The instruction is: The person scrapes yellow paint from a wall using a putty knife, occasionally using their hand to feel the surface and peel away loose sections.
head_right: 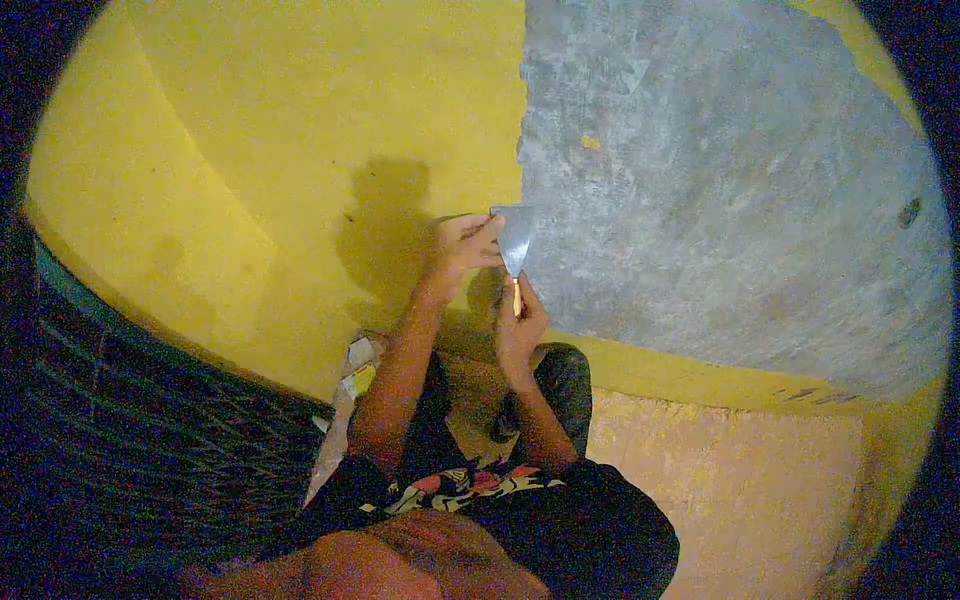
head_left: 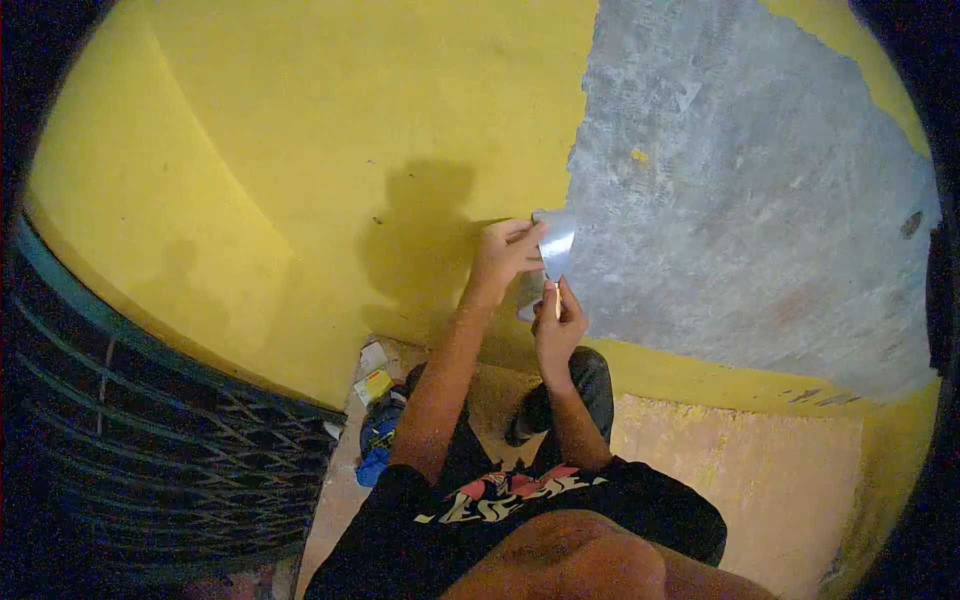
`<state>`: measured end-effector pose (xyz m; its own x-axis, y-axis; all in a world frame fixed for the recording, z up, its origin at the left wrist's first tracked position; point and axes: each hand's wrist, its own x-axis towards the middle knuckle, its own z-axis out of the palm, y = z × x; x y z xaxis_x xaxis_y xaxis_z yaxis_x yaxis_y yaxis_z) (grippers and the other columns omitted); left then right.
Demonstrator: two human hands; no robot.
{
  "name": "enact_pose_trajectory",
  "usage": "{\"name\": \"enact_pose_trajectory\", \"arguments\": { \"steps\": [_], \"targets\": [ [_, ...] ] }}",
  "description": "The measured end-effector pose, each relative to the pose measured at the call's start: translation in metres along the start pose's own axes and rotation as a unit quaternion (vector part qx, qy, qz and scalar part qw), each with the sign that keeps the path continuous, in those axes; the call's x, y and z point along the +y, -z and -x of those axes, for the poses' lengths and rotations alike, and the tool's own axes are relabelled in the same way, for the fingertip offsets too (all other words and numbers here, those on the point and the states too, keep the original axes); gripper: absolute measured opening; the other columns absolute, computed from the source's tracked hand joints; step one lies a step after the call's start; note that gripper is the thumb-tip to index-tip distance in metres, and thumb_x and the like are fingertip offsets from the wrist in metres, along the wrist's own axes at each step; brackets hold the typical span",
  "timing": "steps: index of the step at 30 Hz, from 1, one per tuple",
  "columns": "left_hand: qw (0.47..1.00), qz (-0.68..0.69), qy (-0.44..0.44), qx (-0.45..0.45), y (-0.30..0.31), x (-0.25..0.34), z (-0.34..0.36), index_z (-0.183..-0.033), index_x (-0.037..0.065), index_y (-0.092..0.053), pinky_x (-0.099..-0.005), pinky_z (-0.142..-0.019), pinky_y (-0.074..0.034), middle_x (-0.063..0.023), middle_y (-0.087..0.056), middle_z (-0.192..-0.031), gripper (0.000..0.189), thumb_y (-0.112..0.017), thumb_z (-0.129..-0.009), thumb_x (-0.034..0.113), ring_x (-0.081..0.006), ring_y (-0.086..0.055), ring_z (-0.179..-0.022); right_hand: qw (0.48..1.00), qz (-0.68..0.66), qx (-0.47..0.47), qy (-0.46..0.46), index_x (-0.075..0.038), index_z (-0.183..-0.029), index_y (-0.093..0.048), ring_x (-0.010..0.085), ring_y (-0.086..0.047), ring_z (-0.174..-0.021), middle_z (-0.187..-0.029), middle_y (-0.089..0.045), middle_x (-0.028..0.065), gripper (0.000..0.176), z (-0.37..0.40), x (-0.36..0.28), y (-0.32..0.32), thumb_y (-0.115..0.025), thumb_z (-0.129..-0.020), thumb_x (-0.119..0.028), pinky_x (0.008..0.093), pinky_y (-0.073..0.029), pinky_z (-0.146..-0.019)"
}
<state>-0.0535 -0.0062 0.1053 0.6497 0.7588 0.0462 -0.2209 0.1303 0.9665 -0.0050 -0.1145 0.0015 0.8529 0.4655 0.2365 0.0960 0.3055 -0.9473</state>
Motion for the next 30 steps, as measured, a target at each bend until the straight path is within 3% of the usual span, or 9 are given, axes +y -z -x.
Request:
{"name": "enact_pose_trajectory", "arguments": {
  "steps": [5,11,14,16,17,19,23,25,30],
  "targets": [
    [0.997,0.033,-0.051,0.057,-0.010,-0.003,-0.009,-0.097,-0.007,-0.072,-0.0278,-0.062,-0.058,-0.0099,-0.072,-0.088,0.028,-0.079,-0.084,0.017,-0.0155,-0.070,-0.073,0.999,-0.021,0.011,-0.039,0.007,-0.135,-0.055,0.0034,-0.040,-0.048,-0.061,-0.050,-0.0038,0.049,0.005,-0.016,-0.016,-0.065,-0.099,-0.025,0.0228,-0.029,-0.042],
    [0.995,0.057,-0.046,0.072,-0.017,0.008,-0.005,-0.097,-0.006,-0.073,-0.0283,-0.061,-0.057,-0.0078,-0.073,-0.087,0.026,-0.080,-0.083,0.015,-0.0151,-0.069,-0.071,1.000,0.027,0.001,0.009,0.006,-0.133,-0.057,0.0040,-0.039,-0.045,-0.060,-0.049,-0.0041,0.046,-0.007,0.014,-0.011,-0.065,-0.099,-0.026,0.0235,-0.029,-0.040],
    [0.994,0.058,-0.038,0.090,-0.020,0.014,-0.006,-0.099,-0.005,-0.072,-0.0282,-0.062,-0.058,-0.0078,-0.072,-0.088,0.027,-0.080,-0.084,0.017,-0.0143,-0.067,-0.071,1.000,0.016,0.002,-0.011,0.006,-0.128,-0.062,0.0046,-0.043,-0.048,-0.062,-0.052,-0.0029,0.043,-0.013,-0.015,-0.007,-0.066,-0.099,-0.025,0.0240,-0.033,-0.043],
    [0.988,0.095,-0.067,0.097,-0.029,0.037,-0.009,-0.098,-0.003,-0.072,-0.0285,-0.061,-0.057,-0.0073,-0.071,-0.087,0.027,-0.079,-0.085,0.019,-0.0138,-0.066,-0.070,0.988,0.110,0.003,0.104,0.006,-0.123,-0.065,0.0052,-0.047,-0.055,-0.066,-0.055,-0.0021,0.039,-0.034,-0.033,-0.008,-0.066,-0.098,-0.024,0.0240,-0.037,-0.048],
    [0.980,0.134,-0.098,0.106,-0.034,0.050,-0.012,-0.098,-0.002,-0.072,-0.0288,-0.060,-0.057,-0.0067,-0.070,-0.087,0.027,-0.079,-0.085,0.021,-0.0133,-0.065,-0.070,0.988,0.112,0.005,0.104,0.006,-0.123,-0.065,0.0052,-0.047,-0.055,-0.066,-0.055,-0.0021,0.039,-0.043,-0.058,-0.011,-0.066,-0.098,-0.024,0.0240,-0.037,-0.048],
    [0.984,0.128,-0.094,0.080,-0.030,0.075,-0.023,-0.097,-0.001,-0.071,-0.0292,-0.061,-0.057,-0.0061,-0.069,-0.087,0.027,-0.078,-0.086,0.024,-0.0131,-0.065,-0.070,0.986,0.128,-0.056,0.096,0.011,-0.123,-0.063,0.0209,-0.068,-0.096,-0.111,-0.072,0.0209,0.043,-0.056,-0.121,-0.014,-0.068,-0.096,-0.023,0.0324,-0.053,-0.085],
    [0.990,0.096,-0.100,0.036,-0.025,0.096,-0.010,-0.091,0.003,-0.068,-0.0301,-0.063,-0.057,-0.0023,-0.063,-0.082,0.027,-0.075,-0.089,0.029,-0.0123,-0.063,-0.072,0.988,0.098,-0.088,0.081,0.009,-0.123,-0.063,0.0184,-0.067,-0.096,-0.111,-0.072,0.0194,0.044,-0.052,-0.144,-0.019,-0.068,-0.096,-0.025,0.0312,-0.053,-0.085],
    [0.991,0.085,-0.096,0.040,-0.024,0.085,0.005,-0.091,0.004,-0.068,-0.0299,-0.062,-0.057,-0.0013,-0.062,-0.081,0.026,-0.074,-0.090,0.029,-0.0114,-0.062,-0.071,0.990,0.067,-0.061,0.108,0.006,-0.125,-0.064,0.0048,-0.047,-0.059,-0.069,-0.055,-0.0034,0.041,-0.039,-0.106,-0.013,-0.067,-0.097,-0.023,0.0229,-0.038,-0.052],
    [0.993,0.062,-0.009,0.102,-0.017,0.010,0.007,-0.090,0.004,-0.070,-0.0263,-0.056,-0.051,0.0006,-0.062,-0.079,0.027,-0.080,-0.085,0.029,-0.0082,-0.057,-0.067,0.994,0.091,-0.032,0.052,0.005,-0.126,-0.064,0.0039,-0.046,-0.058,-0.068,-0.052,-0.0041,0.039,-0.002,-0.037,0.002,-0.066,-0.098,-0.022,0.0218,-0.035,-0.049]
  ]
}}
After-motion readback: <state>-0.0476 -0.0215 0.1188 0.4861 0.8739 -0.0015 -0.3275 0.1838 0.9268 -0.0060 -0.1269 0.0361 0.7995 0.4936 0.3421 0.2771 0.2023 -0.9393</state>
